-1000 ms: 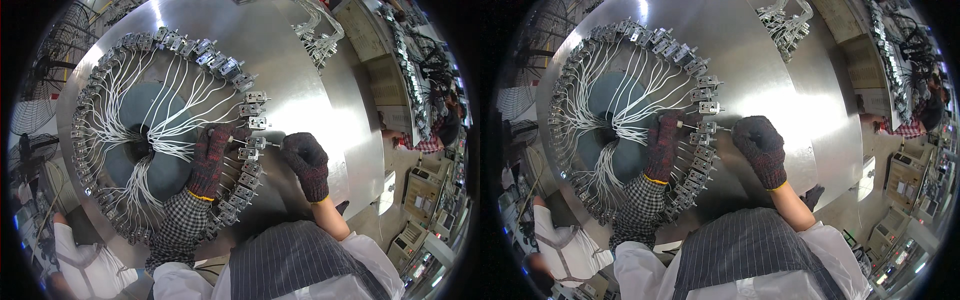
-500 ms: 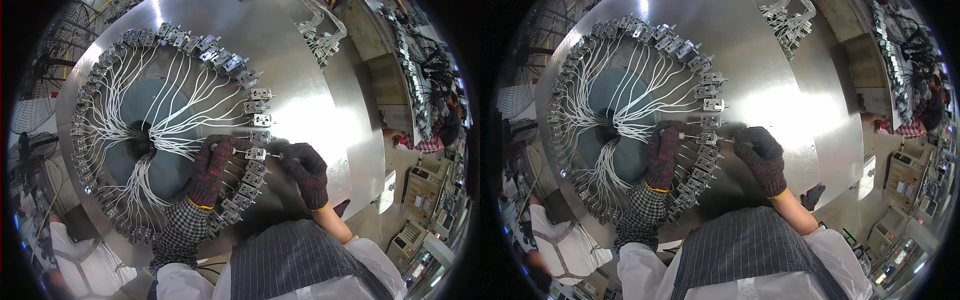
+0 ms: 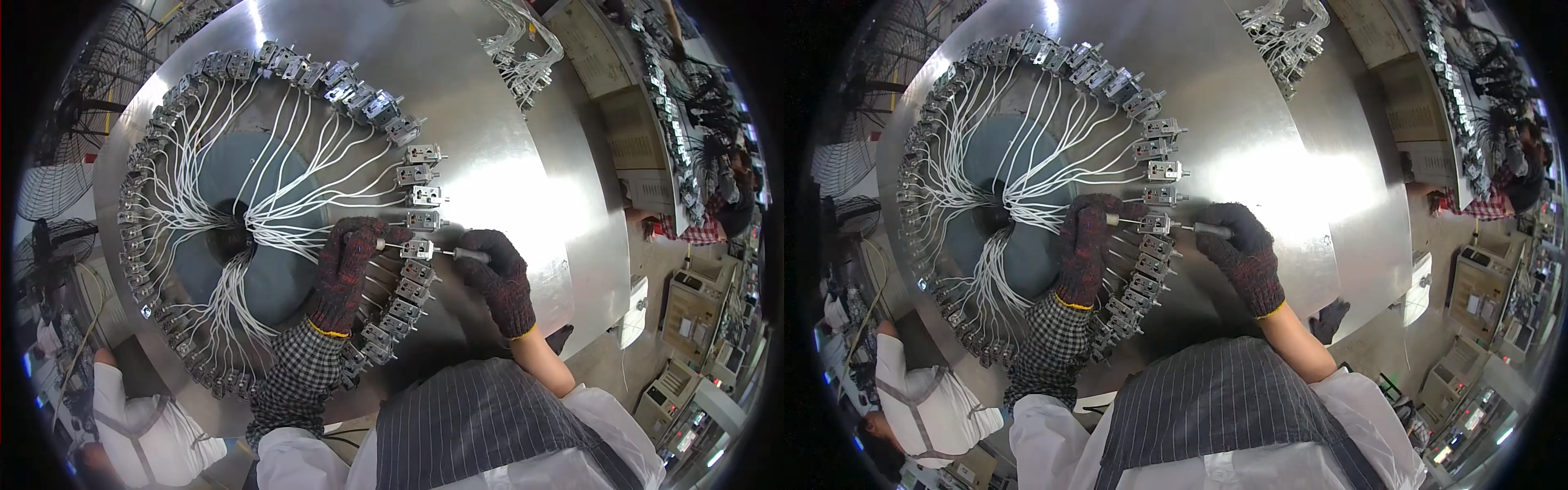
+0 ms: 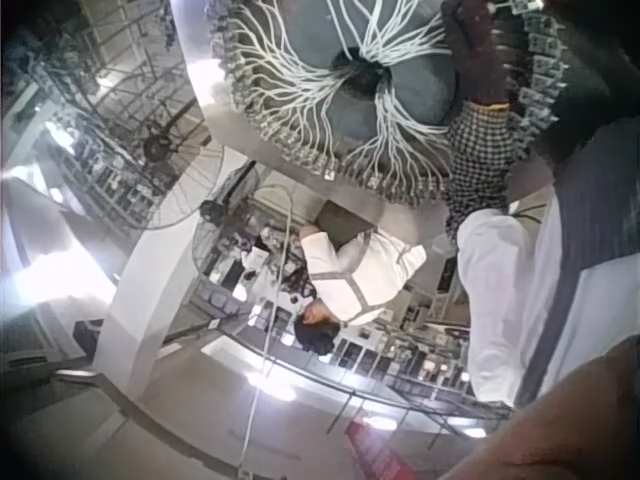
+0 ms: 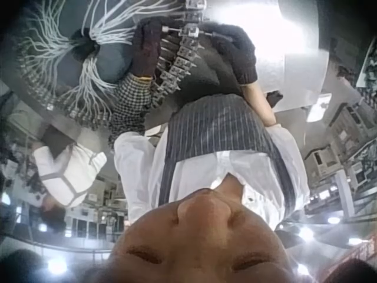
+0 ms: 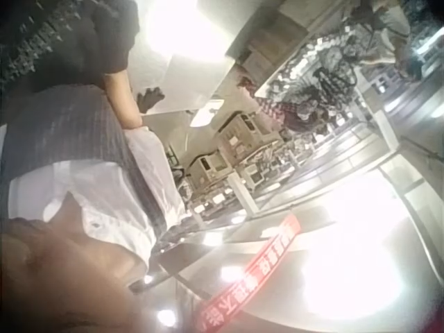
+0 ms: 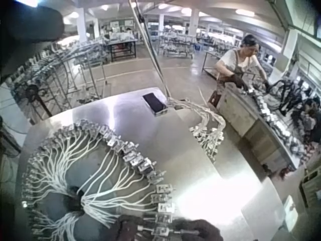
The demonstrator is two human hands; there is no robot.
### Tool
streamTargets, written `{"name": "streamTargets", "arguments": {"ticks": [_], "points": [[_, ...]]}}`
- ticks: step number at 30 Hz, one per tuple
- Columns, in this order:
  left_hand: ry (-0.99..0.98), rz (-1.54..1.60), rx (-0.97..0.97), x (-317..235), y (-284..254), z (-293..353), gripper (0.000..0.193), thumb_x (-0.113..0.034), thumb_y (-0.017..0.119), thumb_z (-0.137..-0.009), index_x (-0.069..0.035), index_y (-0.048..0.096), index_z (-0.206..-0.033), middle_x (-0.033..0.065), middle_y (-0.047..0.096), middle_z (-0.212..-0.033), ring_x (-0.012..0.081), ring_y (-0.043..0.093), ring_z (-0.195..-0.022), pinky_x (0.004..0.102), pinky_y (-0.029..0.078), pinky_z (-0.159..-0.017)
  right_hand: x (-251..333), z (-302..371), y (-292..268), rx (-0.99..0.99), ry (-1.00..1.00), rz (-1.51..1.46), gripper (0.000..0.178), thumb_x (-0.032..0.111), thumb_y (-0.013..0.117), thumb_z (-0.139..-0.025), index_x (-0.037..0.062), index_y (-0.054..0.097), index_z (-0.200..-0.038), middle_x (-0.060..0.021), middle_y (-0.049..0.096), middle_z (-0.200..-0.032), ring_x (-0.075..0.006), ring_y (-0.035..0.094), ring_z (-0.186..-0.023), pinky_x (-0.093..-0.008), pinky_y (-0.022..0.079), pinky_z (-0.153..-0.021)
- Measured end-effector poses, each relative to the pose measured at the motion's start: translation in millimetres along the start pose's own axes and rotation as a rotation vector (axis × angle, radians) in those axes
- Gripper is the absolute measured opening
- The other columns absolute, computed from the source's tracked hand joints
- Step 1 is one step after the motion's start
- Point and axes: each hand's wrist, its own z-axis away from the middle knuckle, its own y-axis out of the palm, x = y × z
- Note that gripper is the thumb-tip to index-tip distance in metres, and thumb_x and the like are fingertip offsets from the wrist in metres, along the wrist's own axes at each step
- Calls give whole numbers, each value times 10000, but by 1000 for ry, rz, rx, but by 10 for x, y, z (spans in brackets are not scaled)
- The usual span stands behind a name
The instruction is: The person assembles a circular array of electronic components on a flat jig using a screwdriver.
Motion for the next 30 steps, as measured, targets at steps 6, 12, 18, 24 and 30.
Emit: {"name": "streamTargets", "arguments": {"ticks": [6, 12, 18, 24, 30], "points": [[84, -260, 62, 3, -30, -28, 157, -162, 480, -995, -29, 525, -1063, 131, 652, -1032, 249, 630, -986, 380, 495, -902, -26, -58, -43, 8, 18, 16, 228, 107, 656, -838, 33, 618, -1051, -33, 635, -949, -111, 591, -838, -256, 493, -743], [106, -365, 96, 63, -80, -85, 223, -239, 432, -1018, -41, 517, -1075, 133, 662, -1047, 207, 625, -973, 335, 485, -876, -73, -63, 38, -32, -103, -141, 184, 124, 649, -838, 19, 633, -988, -28, 632, -888, -99, 576, -807, -254, 490, -743], [77, -540, 60, -14, 63, -74, 379, -330, 376, -1030, -23, 596, -1050, 94, 632, -1067, 189, 606, -991, 330, 491, -886, -268, -152, -37, -92, -112, -153, 221, 177, 658, -825, 12, 648, -972, -53, 653, -918, -88, 575, -752, -256, 493, -697], [105, -436, 139, 20, 15, -106, 381, -374, 408, -1015, -37, 582, -1051, 83, 645, -1014, 170, 600, -927, 334, 487, -859, -291, -174, -28, -132, -332, 21, 248, 207, 678, -806, 20, 665, -969, -31, 658, -864, -92, 580, -771, -255, 487, -733], [106, -386, 136, 8, 45, -99, 336, -357, 441, -1010, -35, 531, -1048, 105, 648, -1007, 184, 617, -917, 328, 505, -858, -218, -90, 6, -160, -144, -46, 216, 156, 676, -828, 19, 650, -993, -32, 656, -925, -111, 587, -861, -261, 487, -809]]}}
